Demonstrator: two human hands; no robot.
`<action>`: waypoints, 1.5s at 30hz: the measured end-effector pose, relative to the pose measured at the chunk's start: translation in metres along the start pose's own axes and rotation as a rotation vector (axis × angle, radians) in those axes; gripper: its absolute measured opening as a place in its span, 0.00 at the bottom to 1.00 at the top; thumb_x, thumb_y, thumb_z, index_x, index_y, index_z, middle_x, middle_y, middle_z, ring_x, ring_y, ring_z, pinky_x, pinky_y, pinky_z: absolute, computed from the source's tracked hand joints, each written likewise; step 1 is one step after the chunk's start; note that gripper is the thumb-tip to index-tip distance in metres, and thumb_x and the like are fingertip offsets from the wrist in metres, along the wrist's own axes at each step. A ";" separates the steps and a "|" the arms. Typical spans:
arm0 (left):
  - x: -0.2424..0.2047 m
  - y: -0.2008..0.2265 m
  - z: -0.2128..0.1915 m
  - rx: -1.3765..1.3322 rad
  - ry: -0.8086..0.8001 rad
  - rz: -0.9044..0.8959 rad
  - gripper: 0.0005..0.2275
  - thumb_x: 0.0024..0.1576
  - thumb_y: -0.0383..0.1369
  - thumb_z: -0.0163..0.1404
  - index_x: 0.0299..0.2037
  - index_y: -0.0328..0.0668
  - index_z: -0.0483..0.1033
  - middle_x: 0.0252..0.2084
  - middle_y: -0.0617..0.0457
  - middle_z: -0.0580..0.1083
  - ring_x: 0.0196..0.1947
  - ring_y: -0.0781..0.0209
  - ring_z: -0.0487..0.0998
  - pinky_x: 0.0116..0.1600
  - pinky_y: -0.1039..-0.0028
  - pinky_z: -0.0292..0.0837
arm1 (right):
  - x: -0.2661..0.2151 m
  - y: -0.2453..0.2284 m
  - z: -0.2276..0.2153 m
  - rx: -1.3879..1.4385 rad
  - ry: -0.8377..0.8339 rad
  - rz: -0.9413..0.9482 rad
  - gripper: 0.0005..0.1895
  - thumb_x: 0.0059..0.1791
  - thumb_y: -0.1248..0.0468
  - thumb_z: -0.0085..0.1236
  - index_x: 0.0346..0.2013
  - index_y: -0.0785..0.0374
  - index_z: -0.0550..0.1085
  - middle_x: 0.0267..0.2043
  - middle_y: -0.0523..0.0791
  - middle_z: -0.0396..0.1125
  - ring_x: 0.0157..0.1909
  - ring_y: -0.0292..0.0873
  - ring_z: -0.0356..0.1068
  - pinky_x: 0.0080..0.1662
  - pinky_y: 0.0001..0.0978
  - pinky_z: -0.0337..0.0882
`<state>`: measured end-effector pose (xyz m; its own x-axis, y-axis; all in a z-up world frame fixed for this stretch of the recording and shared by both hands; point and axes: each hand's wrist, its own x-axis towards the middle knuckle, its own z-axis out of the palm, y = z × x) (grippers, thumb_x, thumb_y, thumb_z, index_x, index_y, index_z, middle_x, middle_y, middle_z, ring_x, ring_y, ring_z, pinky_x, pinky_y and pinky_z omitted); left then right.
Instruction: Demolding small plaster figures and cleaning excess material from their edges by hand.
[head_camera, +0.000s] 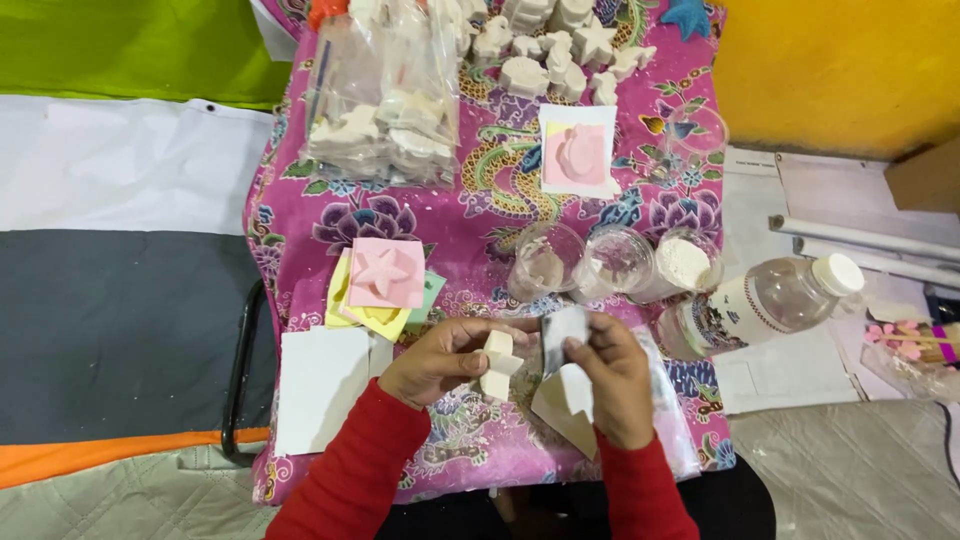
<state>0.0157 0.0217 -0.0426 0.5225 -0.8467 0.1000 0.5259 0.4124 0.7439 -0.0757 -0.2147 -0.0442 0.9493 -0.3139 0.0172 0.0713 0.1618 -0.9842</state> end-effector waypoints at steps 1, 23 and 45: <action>-0.001 -0.003 -0.003 0.003 0.005 0.003 0.28 0.53 0.40 0.63 0.60 0.30 0.73 0.72 0.41 0.65 0.45 0.64 0.79 0.38 0.81 0.76 | 0.002 0.003 0.009 0.002 -0.006 0.000 0.17 0.48 0.78 0.56 0.52 0.70 0.72 0.43 0.51 0.73 0.42 0.45 0.74 0.44 0.34 0.79; 0.007 -0.010 -0.004 0.095 0.278 0.007 0.25 0.52 0.34 0.61 0.60 0.33 0.75 0.57 0.52 0.70 0.51 0.60 0.75 0.49 0.76 0.77 | -0.016 0.010 0.062 -0.081 -0.007 -0.001 0.27 0.44 0.77 0.50 0.59 0.66 0.68 0.55 0.53 0.71 0.52 0.45 0.72 0.50 0.33 0.73; 0.028 0.018 0.009 0.149 0.371 0.139 0.26 0.50 0.29 0.62 0.61 0.35 0.73 0.51 0.48 0.77 0.41 0.62 0.78 0.43 0.76 0.80 | 0.012 -0.006 0.050 -0.206 0.176 -0.309 0.11 0.45 0.77 0.63 0.39 0.64 0.76 0.41 0.47 0.74 0.41 0.41 0.75 0.45 0.29 0.78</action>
<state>0.0340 0.0028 -0.0204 0.8022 -0.5968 -0.0184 0.3446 0.4377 0.8304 -0.0498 -0.1724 -0.0293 0.8246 -0.4764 0.3052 0.2654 -0.1507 -0.9523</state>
